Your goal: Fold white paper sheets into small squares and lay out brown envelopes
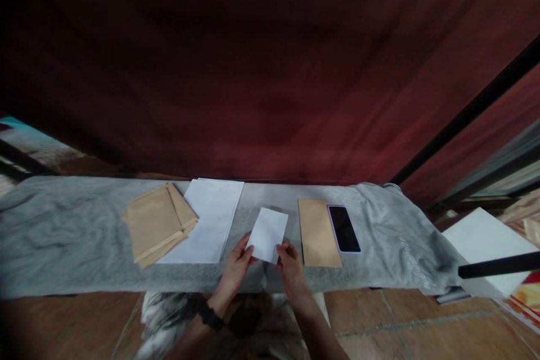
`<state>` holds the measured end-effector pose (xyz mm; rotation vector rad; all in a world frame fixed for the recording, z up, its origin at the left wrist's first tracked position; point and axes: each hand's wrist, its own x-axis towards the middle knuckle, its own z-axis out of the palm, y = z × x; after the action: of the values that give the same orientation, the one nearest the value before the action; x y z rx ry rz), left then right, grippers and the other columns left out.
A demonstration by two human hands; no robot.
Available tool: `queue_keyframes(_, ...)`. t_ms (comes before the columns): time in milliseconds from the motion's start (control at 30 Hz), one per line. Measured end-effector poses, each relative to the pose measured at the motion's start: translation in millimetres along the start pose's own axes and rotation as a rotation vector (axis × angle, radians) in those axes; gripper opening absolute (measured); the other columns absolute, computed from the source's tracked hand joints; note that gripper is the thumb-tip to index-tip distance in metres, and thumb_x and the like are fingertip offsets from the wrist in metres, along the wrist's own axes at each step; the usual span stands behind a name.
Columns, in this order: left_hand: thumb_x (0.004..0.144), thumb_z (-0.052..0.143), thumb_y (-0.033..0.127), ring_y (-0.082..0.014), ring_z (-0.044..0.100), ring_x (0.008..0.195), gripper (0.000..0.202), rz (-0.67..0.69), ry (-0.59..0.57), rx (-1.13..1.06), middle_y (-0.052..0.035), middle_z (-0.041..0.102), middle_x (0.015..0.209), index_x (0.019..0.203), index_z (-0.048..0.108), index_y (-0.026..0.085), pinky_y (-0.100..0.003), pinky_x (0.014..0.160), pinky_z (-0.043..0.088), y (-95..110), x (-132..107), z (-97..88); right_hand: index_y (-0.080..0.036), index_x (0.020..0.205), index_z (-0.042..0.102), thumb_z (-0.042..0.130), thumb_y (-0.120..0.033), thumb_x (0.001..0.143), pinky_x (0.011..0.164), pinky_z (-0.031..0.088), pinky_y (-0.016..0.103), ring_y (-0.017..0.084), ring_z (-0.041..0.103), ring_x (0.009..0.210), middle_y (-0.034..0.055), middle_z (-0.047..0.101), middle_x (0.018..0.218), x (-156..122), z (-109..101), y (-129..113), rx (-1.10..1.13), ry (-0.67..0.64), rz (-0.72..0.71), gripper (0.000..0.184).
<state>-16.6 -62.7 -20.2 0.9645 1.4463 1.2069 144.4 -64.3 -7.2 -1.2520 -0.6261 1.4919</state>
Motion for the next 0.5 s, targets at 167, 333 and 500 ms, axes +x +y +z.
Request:
queue_keyframes(167,0.074,0.065,0.049,-0.0122,0.053,0.05,0.046,-0.108,-0.196,0.016,0.0,0.062,0.067,0.106,0.071,0.016,-0.025,0.048,0.043,12,8,-20.2,-0.021,0.096,0.063,0.085,-0.051,0.058,0.066,0.057,0.034,0.024,0.071,0.08,0.0042,0.074,0.09,-2,-9,-11,0.084,-0.008,0.074,0.054)
queue_keyframes(333,0.068,0.07,0.044,-0.0108,0.049,0.048,0.033,-0.092,-0.347,0.12,0.0008,0.059,0.059,0.083,0.074,0.015,-0.022,0.046,0.037,29,20,-42.3,-0.02,0.093,0.066,0.079,-0.058,0.057,0.057,0.055,0.03,0.022,0.068,0.073,0.0039,0.072,0.083,8,-25,-21,-0.183,0.072,0.022,0.054)
queue_keyframes(500,0.079,0.059,0.041,-0.0144,0.057,0.057,0.03,0.09,-0.026,0.247,-0.0005,0.064,0.067,0.091,0.071,0.016,-0.025,0.052,0.044,26,37,-35.7,-0.019,0.076,0.067,0.074,-0.057,0.059,0.043,0.046,0.026,0.018,0.058,0.057,-0.0003,0.063,0.064,13,-27,-13,-0.409,0.03,-0.016,0.043)
